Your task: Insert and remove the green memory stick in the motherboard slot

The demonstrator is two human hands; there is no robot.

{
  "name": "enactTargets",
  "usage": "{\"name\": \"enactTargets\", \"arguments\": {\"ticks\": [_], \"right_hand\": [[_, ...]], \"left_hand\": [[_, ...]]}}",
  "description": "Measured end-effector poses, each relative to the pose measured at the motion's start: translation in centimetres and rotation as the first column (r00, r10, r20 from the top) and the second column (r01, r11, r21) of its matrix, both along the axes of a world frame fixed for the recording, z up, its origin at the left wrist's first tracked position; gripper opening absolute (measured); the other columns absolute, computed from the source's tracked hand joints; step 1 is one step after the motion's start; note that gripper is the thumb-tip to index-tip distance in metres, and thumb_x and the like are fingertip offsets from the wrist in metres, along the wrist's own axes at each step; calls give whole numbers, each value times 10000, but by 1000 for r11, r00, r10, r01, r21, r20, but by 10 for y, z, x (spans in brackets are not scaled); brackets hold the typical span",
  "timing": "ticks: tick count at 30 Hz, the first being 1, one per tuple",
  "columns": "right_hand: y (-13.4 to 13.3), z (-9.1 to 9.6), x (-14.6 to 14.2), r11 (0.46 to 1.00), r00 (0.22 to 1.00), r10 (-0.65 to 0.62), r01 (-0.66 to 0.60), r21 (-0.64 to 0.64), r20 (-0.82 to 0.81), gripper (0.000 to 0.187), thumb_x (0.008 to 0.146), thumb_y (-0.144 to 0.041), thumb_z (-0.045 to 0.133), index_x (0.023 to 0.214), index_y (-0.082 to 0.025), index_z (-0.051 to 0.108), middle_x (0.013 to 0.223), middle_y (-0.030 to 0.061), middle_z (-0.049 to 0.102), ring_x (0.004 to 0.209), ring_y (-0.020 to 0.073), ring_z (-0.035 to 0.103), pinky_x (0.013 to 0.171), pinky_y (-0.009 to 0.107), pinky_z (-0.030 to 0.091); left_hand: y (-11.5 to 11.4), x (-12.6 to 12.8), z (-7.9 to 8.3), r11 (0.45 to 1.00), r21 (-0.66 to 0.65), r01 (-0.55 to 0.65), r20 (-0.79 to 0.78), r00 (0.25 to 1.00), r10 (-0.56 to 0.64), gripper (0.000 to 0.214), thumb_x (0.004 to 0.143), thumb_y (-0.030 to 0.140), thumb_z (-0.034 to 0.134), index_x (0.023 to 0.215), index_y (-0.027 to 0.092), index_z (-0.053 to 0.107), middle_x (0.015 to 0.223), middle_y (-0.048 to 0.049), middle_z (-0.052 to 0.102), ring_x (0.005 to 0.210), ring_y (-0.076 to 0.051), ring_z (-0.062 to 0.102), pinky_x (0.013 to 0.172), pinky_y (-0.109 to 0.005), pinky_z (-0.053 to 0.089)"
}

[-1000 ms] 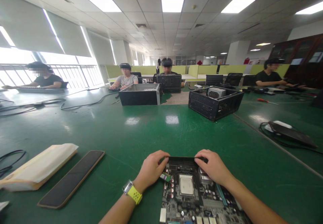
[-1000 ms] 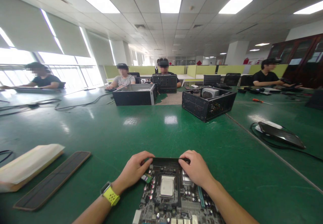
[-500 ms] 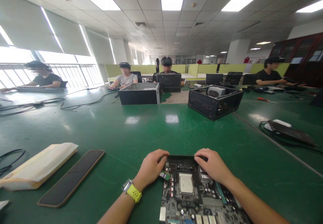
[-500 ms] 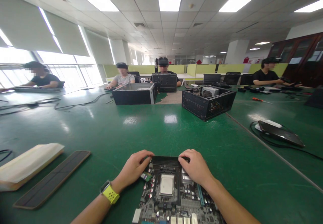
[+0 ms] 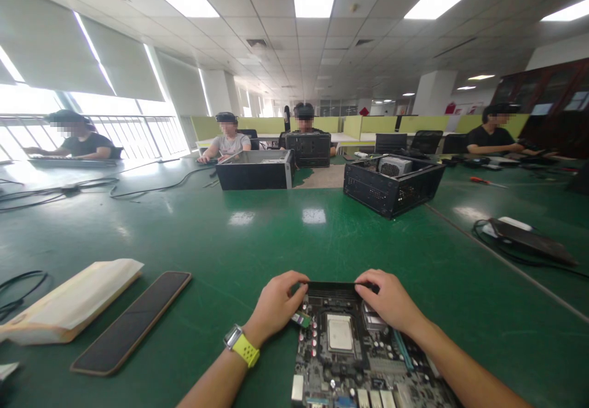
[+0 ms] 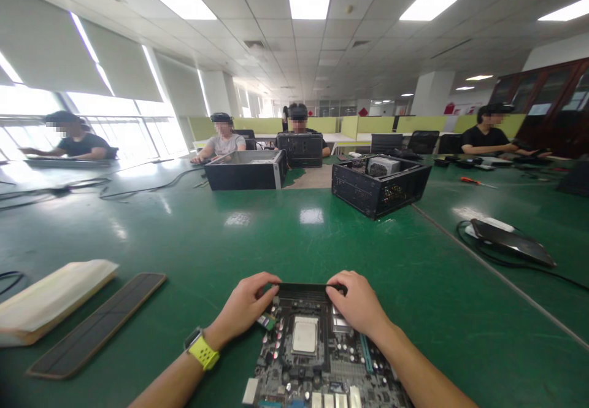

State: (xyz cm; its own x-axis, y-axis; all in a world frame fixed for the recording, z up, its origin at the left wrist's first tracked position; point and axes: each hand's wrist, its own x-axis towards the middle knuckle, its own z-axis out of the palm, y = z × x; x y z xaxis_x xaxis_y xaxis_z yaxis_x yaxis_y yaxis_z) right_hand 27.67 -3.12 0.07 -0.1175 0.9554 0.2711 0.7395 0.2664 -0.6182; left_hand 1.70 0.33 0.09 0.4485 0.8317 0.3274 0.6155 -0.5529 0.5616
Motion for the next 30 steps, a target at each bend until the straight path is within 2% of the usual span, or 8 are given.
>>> {"name": "enactTargets", "arguments": {"ticks": [10,17,30], "right_hand": [[0,-1,1,1000,1000,-10,10,-17,-8,200,781,-295,535,863,-204,693,887,36,686,855,198,583,801,316,413],[-1,1,1,999,1000,-15,16,-36,12,229,768,-314,540,899,-202,690,914,48,684,874,209,586,806,325,421],[-1,1,1,998,999,-23,24,-50,23,250,755,-342,575,934,-203,680,932,49,679,886,203,590,813,320,420]], "left_hand": [[0,0,2,1000,-5,-11,-12,1000,11,213,868,256,465,962,214,651,941,-25,676,821,-176,601,698,-253,446],[-1,-1,4,1000,-25,-9,-30,1000,8,240,854,296,479,994,209,654,934,-32,681,738,-173,596,658,-257,451],[0,-1,0,1000,-5,-8,-32,999,8,228,826,294,527,995,206,653,914,-27,674,689,-151,573,612,-232,430]]}}
